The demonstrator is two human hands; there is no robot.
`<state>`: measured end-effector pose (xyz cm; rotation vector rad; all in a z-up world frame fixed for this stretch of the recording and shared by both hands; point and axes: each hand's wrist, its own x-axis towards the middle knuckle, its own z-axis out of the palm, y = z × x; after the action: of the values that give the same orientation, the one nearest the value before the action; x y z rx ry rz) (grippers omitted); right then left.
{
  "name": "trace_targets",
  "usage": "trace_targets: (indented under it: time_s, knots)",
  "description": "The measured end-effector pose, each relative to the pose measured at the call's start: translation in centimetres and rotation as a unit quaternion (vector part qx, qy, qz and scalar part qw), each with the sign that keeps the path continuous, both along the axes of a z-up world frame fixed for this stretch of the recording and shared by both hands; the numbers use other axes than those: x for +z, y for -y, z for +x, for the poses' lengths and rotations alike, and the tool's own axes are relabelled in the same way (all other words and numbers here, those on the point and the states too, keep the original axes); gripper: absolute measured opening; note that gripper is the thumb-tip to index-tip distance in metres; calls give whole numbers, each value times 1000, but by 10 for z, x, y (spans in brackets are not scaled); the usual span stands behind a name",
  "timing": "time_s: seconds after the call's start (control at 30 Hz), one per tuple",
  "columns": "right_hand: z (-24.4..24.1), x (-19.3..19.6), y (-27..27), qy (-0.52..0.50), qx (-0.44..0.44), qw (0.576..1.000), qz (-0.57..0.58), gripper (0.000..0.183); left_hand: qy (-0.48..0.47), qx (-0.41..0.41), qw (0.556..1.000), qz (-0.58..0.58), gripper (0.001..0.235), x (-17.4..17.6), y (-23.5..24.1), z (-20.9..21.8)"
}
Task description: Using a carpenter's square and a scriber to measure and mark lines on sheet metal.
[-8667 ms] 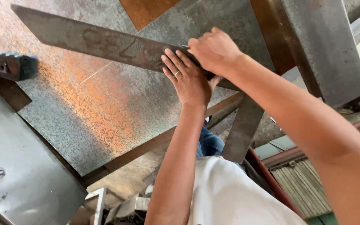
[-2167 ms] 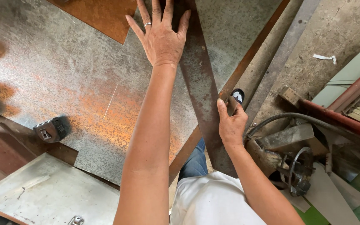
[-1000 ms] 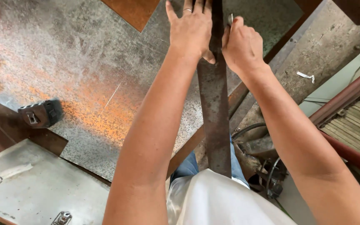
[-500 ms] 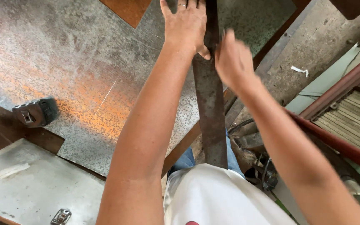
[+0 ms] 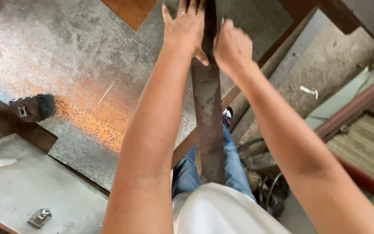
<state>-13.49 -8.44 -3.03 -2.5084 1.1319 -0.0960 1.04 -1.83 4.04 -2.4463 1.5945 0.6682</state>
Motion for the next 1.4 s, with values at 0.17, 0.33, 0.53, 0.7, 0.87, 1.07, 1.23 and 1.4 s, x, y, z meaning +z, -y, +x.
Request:
trace_targets:
  time_s: [0.17,0.33,0.53,0.7,0.87,1.07,1.23,1.4]
  knots:
    - [18,-7,42,90,91,991,-43,17,-23,18,999,25,153,5,-1,-7]
    - [-39,7,-23,19,35,997,60,24,24,77,997,20,139,11,-11,-25]
    - [-58,11,-21,105,-1,982,157,25,-17,360,916,-174,68,-2,-86,-111]
    - [-60,1,-21,229,-92,863,441,24,-63,557,783,-271,45,-35,-106,-161]
    - [-69,37,-37,269,-130,785,543,18,-199,612,718,-266,41,-34,-103,-148]
    - [-52,31,-42,382,-130,816,414,20,-124,573,657,-475,43,-33,-92,-175]
    - [-16,92,-33,341,-47,893,290,28,-171,563,640,-494,46,6,-98,-157]
    - [-29,104,-2,320,110,898,282,27,-243,551,661,-447,51,19,-137,-158]
